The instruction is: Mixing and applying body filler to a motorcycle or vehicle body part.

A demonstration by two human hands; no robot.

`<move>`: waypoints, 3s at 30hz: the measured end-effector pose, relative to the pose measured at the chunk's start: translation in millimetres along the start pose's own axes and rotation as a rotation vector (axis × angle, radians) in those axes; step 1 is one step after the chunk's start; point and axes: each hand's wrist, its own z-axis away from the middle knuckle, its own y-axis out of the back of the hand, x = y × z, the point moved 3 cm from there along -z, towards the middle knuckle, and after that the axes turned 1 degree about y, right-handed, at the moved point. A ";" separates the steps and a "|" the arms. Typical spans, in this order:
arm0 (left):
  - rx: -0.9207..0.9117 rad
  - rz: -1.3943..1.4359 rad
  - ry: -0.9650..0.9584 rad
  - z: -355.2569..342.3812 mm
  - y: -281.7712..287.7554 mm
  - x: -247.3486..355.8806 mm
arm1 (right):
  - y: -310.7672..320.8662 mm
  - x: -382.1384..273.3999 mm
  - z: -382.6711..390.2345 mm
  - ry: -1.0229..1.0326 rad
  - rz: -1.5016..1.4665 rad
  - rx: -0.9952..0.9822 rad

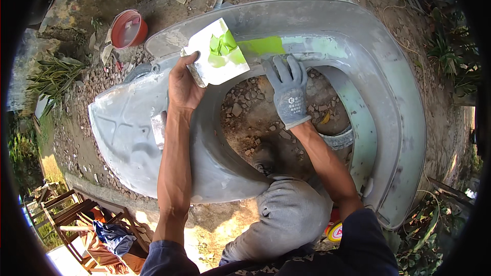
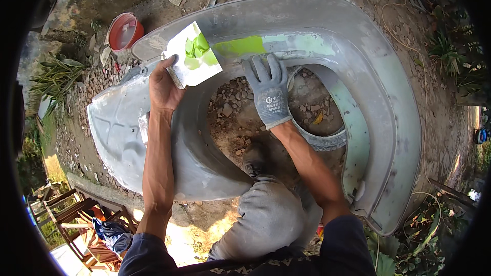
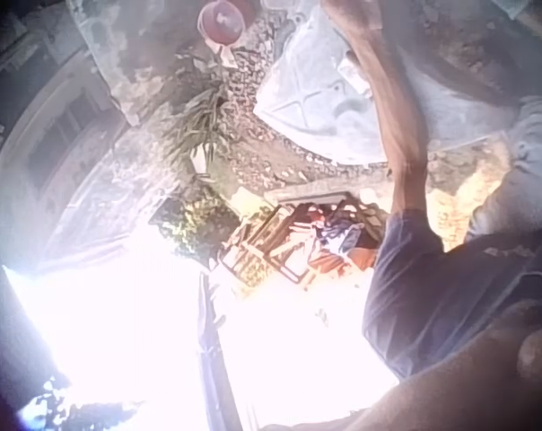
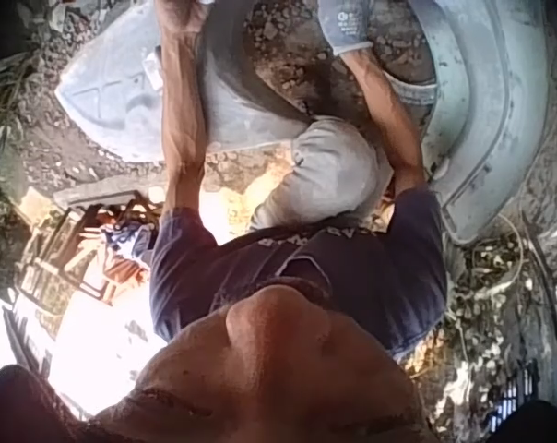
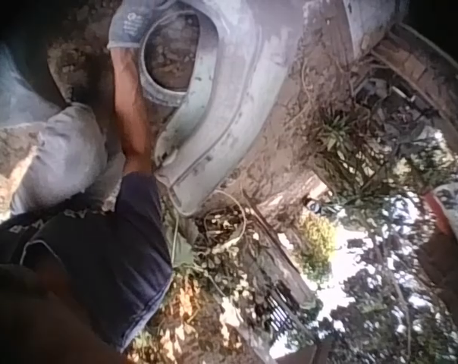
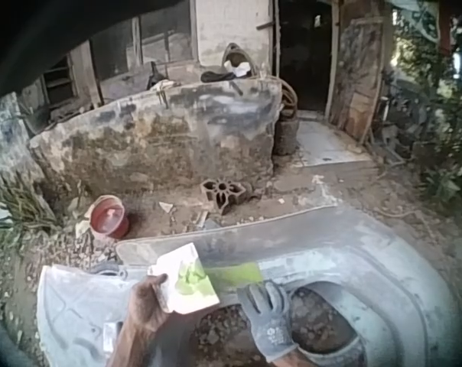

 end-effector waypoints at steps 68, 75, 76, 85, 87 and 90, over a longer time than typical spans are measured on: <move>-0.068 -0.059 -0.009 0.4 -17.5 -11.0 | 18.5 73.9 -45.8 -0.009 -0.015 0.057; -0.038 -0.090 -0.010 -0.5 -17.3 -9.0 | 0.5 58.5 -39.8 -0.062 0.063 0.110; -0.039 -0.092 -0.009 -1.2 -17.5 -9.1 | -1.6 58.3 -38.8 -0.062 0.074 0.122; -0.072 -0.070 -0.013 -1.0 -15.6 -8.1 | -2.9 54.0 -5.8 -0.064 0.065 0.107; -0.058 -0.044 -0.021 -0.8 -14.5 -8.3 | 0.0 52.3 7.5 -0.066 0.054 0.111; -0.054 -0.034 -0.035 -0.7 -13.3 -8.1 | 11.7 50.3 25.4 -0.085 0.011 0.096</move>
